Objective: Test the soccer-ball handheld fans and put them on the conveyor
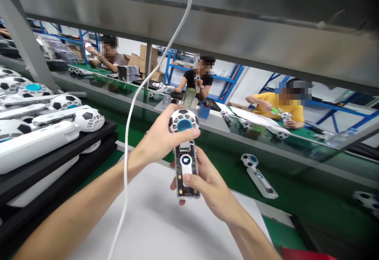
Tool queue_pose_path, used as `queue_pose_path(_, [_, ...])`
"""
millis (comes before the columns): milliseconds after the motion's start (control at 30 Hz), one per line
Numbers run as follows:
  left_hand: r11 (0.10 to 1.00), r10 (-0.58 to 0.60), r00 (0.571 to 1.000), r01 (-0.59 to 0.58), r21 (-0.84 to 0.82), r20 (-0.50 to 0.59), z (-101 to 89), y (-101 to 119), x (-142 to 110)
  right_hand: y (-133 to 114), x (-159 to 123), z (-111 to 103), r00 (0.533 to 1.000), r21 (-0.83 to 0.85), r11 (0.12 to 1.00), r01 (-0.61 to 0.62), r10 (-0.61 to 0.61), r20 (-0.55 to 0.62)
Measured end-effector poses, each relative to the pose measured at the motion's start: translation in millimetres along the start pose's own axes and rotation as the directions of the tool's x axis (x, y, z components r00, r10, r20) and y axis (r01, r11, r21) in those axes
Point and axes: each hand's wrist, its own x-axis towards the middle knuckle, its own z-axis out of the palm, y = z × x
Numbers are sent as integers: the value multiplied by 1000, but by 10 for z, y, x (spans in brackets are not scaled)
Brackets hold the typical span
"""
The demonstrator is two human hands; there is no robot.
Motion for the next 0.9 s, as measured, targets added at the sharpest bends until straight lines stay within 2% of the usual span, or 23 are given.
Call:
queue_pose_path(333, [998,-20,999,22,-57,31,9,-13,5,-28,-27,-9,999,-27,1000,4,-3,40])
queue_pose_path(900, [999,32,999,-32,3,24,-2,29,-16,-37,-42,-12,998,-20,1000,5,-4,55])
